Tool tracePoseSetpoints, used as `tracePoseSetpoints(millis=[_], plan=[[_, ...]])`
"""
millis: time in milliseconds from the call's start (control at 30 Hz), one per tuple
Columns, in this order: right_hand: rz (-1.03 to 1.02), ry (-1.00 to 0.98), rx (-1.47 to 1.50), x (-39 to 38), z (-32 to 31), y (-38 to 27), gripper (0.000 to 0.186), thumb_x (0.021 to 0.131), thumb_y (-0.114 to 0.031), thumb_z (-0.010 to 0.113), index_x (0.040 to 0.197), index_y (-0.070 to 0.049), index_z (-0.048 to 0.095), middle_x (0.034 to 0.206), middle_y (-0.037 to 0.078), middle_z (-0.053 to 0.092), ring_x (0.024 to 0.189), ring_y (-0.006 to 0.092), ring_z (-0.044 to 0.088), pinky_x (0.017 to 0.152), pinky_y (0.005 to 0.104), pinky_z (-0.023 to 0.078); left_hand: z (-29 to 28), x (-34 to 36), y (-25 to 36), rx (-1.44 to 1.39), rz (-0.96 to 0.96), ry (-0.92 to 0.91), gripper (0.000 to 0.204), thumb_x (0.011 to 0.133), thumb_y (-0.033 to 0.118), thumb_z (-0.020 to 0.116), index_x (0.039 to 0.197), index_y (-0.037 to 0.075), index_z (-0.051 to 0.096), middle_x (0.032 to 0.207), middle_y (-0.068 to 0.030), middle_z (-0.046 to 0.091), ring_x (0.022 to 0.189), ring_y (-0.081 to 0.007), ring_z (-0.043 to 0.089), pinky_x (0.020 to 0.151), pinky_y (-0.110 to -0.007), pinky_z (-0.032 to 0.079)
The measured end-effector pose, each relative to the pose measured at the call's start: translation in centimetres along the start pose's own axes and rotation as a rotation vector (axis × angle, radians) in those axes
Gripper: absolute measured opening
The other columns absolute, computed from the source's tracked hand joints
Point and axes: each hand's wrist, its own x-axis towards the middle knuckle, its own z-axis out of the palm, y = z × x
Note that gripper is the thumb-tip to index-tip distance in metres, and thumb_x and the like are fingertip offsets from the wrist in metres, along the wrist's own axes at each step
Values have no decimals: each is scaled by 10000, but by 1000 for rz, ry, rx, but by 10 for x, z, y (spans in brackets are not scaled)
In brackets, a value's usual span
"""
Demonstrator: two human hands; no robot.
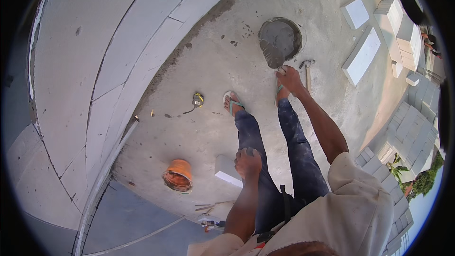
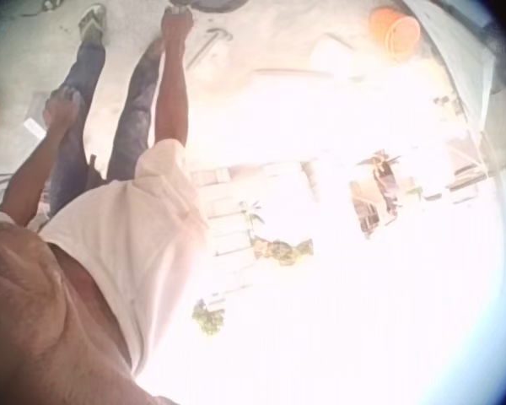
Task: The person applies cement mortar to a curved wall using a trowel, then places white rectangular tiles onto the mortar. They use a hammer to tap the tiles into position and a tape measure to check alignment. The process is repeated for multiple tiles along the wall.
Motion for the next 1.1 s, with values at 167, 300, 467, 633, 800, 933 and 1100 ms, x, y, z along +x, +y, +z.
tracePoseSetpoints(millis=[167,300,467,633,800,933,1100], plan=[[152,190,-154,103,-4,39,383,952,-270,688,1210,14,695,1197,307,727,1172,464,701,986,543,571,13,13,18,62,61,78,547,954,444,668,1386,108,656,1442,-119,622,1310,-364,596,1096,-498,492],[149,223,-185,138,23,32,333,960,-210,659,1207,11,696,1180,295,733,1144,462,715,959,546,590,11,14,21,93,70,92,525,944,423,682,1357,98,671,1427,-121,633,1294,-372,606,1069,-506,503],[83,0,169,128,23,55,289,944,-262,721,1018,17,727,867,175,729,780,281,725,720,426,574,13,12,26,81,98,131,483,926,398,697,1294,85,703,1396,-121,658,1252,-382,635,1025,-526,519],[41,2,662,55,5,71,264,923,-246,787,873,-4,695,732,2,631,614,102,550,539,321,426,14,10,28,64,109,127,494,933,424,683,1308,102,703,1408,-118,651,1279,-381,620,1057,-530,501],[-164,-193,920,-37,-55,-19,142,1014,-129,676,1066,1,650,649,-21,533,512,59,468,463,261,362,15,-10,18,93,12,10,550,963,518,599,1356,143,686,1456,-116,618,1314,-357,604,1088,-522,490],[-665,-191,1143,-62,-123,-148,218,1037,-107,558,1172,49,627,698,23,542,544,84,507,488,278,404,6,1,20,72,-29,22,579,946,532,590,1368,146,681,1447,-133,619,1311,-372,606,1079,-518,497],[-980,172,986,-91,-219,-325,405,1026,-81,608,1396,82,577,841,29,580,696,87,542,645,285,474,6,10,26,41,-11,-18,609,947,542,581,1412,157,659,1450,-139,613,1334,-386,588,1110,-527,475]])
